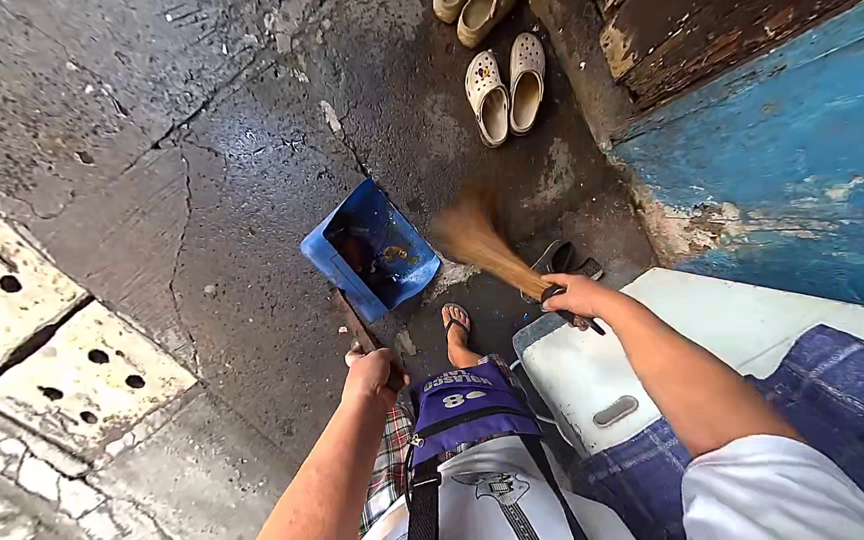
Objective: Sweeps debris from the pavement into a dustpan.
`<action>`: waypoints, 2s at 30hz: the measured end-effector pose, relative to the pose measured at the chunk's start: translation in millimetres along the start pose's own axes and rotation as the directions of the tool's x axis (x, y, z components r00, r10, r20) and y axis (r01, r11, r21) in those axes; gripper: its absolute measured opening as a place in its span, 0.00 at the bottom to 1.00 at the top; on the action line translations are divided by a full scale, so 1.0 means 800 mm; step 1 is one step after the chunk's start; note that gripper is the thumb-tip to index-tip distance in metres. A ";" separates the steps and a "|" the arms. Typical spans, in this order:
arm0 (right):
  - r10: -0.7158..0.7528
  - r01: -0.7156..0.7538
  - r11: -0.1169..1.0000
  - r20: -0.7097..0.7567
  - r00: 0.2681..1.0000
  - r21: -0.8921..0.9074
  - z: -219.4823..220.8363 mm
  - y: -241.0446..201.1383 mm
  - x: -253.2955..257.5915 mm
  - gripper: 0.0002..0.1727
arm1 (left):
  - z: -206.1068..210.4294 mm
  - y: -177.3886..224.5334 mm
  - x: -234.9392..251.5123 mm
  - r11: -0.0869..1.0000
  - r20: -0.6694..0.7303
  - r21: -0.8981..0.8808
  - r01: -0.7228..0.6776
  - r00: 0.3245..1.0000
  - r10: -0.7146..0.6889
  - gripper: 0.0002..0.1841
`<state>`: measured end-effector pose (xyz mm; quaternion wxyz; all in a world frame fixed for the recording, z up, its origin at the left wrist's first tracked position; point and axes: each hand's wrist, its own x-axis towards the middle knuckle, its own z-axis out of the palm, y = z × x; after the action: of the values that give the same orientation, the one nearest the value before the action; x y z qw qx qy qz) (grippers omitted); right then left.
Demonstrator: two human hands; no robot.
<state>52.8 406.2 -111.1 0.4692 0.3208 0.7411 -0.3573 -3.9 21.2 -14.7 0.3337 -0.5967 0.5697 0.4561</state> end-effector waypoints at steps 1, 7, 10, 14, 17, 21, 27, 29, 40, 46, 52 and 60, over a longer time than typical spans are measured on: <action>-0.002 -0.001 1.000 0.089 0.996 0.031 0.000 -0.008 -0.025 0.36 | -0.004 0.001 0.001 1.000 0.007 -0.009 -0.003 1.000 0.004 0.37; 0.063 -0.074 0.927 0.043 0.997 0.368 -0.027 0.020 -0.127 0.37 | -0.043 0.011 0.002 0.999 0.069 0.042 -0.019 0.998 0.016 0.32; 0.258 -0.154 0.839 -0.131 0.957 0.522 0.031 0.021 -0.116 0.40 | -0.057 0.007 0.005 1.000 0.105 0.029 -0.011 0.994 0.008 0.27; 0.299 -0.179 0.846 -0.168 0.939 0.502 0.161 -0.027 -0.109 0.43 | -0.078 0.000 0.010 0.999 0.151 0.003 -0.033 0.988 0.032 0.25; 0.148 -0.111 0.907 -0.060 0.987 0.405 0.263 -0.035 -0.161 0.39 | -0.117 0.001 0.024 0.999 0.183 0.008 -0.036 0.983 0.034 0.21; 0.132 -0.102 0.861 -0.025 0.991 0.498 0.344 -0.004 -0.278 0.39 | -0.208 0.023 0.066 1.000 0.261 -0.011 -0.001 0.965 0.004 0.07; 0.446 -0.150 0.413 -0.055 0.893 0.898 0.456 -0.014 -0.367 0.35 | -0.307 0.050 0.095 0.997 0.334 -0.060 0.055 0.942 -0.031 0.04; 0.515 -0.199 0.233 0.053 0.856 0.952 0.461 -0.021 -0.322 0.29 | -0.320 0.048 0.096 0.999 0.334 -0.033 -0.005 0.942 0.016 0.06; 0.177 -0.071 0.875 -0.180 0.968 0.478 0.450 -0.019 -0.385 0.41 | -0.320 0.048 0.108 0.977 0.190 0.138 -0.163 0.972 0.136 0.17; 0.484 -0.358 0.759 -0.104 0.869 0.544 0.446 -0.018 -0.303 0.37 | -0.298 0.048 0.105 0.978 0.178 0.131 -0.161 0.975 0.137 0.18; 0.364 -0.367 0.930 -0.171 0.915 0.016 0.449 -0.049 -0.263 0.37 | -0.302 0.053 0.109 0.982 0.161 0.133 -0.135 0.980 0.112 0.19; 0.385 -0.339 0.918 -0.253 0.887 0.206 0.488 0.048 -0.395 0.38 | -0.276 0.028 0.104 0.958 0.200 0.206 -0.199 0.967 0.157 0.17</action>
<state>378.0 58.5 53.7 0.3879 0.5381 0.6982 -0.2694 4.7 -215.9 -9.3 0.4069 -0.4572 0.6364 0.4694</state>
